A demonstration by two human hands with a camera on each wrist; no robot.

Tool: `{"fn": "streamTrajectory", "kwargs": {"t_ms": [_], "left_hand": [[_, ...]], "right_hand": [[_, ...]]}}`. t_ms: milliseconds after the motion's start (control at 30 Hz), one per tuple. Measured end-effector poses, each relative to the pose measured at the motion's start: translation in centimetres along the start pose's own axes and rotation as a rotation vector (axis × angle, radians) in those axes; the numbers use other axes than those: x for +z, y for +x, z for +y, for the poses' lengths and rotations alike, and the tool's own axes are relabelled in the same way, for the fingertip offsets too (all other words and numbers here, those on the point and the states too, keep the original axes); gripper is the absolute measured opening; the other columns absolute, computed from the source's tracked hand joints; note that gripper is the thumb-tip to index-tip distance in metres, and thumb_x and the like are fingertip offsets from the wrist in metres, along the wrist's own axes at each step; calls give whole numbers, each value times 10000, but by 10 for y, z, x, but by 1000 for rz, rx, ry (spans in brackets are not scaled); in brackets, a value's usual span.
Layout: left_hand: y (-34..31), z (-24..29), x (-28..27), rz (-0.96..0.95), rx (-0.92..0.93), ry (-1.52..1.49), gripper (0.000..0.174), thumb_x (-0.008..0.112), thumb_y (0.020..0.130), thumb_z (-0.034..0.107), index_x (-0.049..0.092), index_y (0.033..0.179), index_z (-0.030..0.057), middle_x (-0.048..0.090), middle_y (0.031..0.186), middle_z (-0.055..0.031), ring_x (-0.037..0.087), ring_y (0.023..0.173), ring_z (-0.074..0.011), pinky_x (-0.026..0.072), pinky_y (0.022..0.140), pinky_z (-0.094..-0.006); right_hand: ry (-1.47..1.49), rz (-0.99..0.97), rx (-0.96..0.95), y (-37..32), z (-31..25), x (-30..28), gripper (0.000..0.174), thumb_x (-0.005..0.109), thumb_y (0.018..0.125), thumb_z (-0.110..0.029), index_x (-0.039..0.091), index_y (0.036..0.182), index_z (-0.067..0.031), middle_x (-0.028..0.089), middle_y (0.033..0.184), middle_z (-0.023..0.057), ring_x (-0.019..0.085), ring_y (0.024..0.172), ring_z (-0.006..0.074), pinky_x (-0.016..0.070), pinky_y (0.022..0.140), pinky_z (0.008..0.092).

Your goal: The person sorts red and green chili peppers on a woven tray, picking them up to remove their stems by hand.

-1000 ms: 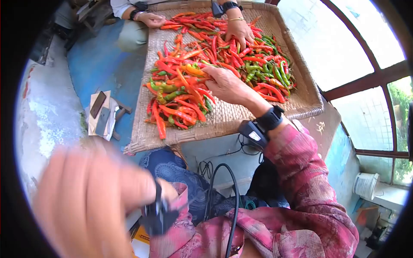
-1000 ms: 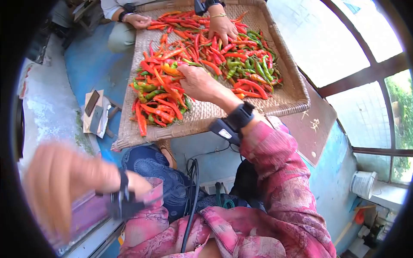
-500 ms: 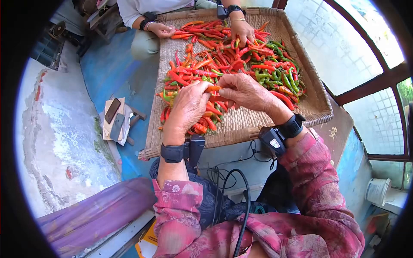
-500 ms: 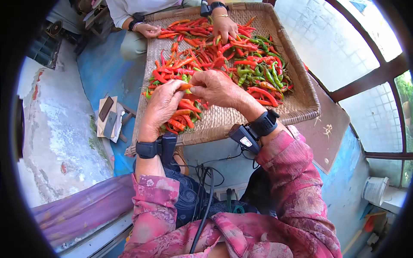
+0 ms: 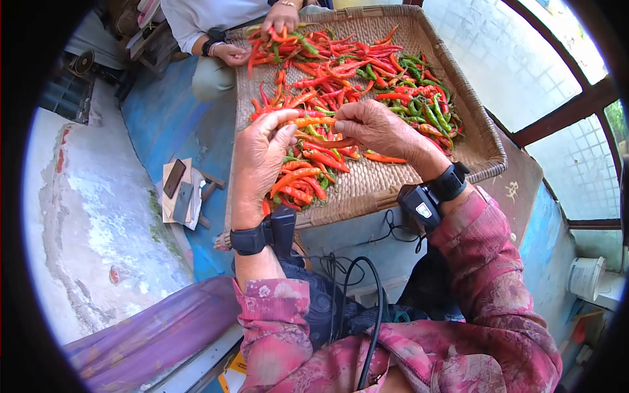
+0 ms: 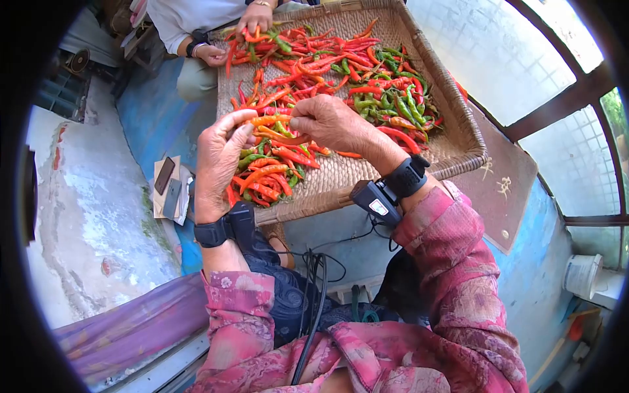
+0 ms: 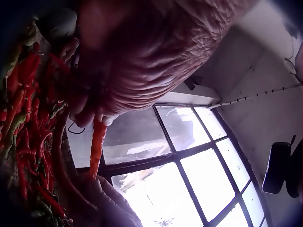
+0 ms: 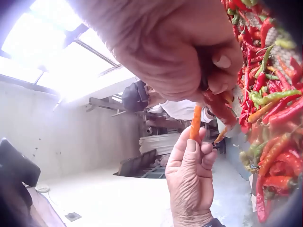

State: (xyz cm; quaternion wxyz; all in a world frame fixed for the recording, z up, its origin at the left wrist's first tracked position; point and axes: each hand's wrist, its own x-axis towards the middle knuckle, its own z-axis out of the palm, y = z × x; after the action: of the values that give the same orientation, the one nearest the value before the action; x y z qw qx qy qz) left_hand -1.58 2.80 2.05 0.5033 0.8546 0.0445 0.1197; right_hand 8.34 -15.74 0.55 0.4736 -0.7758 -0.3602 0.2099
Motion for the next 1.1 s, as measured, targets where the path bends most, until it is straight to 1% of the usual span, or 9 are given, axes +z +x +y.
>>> {"fn": "streamTrajectory", "kwargs": {"t_ms": [100,233,333,467,533,633,767,933,1100], "left_hand": [[3,-8,-2,233,15,-168,161,556,879,75,613,1005,-8,629,826,-45,614,734,-100,495,660,-217],[6,-5,-6,525,55,-252,164,558,892,129,585,972,-11,611,786,-41,589,668,-84,487,615,-209],[0,-6,2,362,-63,2,211,541,909,195,584,954,-7,593,752,-34,534,596,-59,448,536,-193],[-2,2,37,20,-284,-371,379,572,874,388,575,879,8,570,715,-19,504,556,-68,406,480,-219],[1,-10,46,8,-295,-517,334,602,861,351,588,894,19,569,717,-10,494,561,-58,400,478,-207],[4,-15,49,152,-187,-736,219,646,838,233,601,914,33,566,727,11,469,566,-39,405,507,-178],[-1,-8,47,142,-210,-782,185,657,831,202,626,929,48,584,753,12,496,581,-40,438,522,-178],[-2,-5,45,133,-199,-719,195,649,838,215,630,927,42,574,723,15,476,556,-33,419,487,-168],[-1,-8,42,186,-190,-618,232,611,865,295,598,833,66,509,643,36,425,527,-39,336,479,-172]], "right_hand": [[185,9,56,-1,-6,-5,230,551,867,-201,595,812,18,554,627,43,543,594,101,437,529,280],[273,91,63,-1,-1,-12,195,528,916,-219,582,856,-41,451,621,-63,381,503,8,305,432,172],[552,307,74,5,2,-2,200,506,930,-230,582,889,-50,468,636,-61,380,481,4,309,409,162],[384,328,-6,9,-3,13,185,484,930,-183,560,832,-47,468,636,-48,411,474,21,321,396,184],[320,233,-86,6,-4,26,217,514,891,-167,557,801,27,549,649,75,520,620,133,434,559,317],[176,195,-81,5,1,35,205,484,881,-183,517,810,6,553,711,196,572,668,318,442,608,389],[59,154,-188,1,0,29,270,465,905,-244,524,831,9,553,746,216,558,753,398,427,644,454],[181,-35,-259,2,4,21,321,460,922,-294,558,876,8,577,724,151,556,660,254,442,624,381],[74,-50,-271,3,4,12,315,463,918,-288,557,854,5,553,667,138,552,630,257,439,604,378]]}}
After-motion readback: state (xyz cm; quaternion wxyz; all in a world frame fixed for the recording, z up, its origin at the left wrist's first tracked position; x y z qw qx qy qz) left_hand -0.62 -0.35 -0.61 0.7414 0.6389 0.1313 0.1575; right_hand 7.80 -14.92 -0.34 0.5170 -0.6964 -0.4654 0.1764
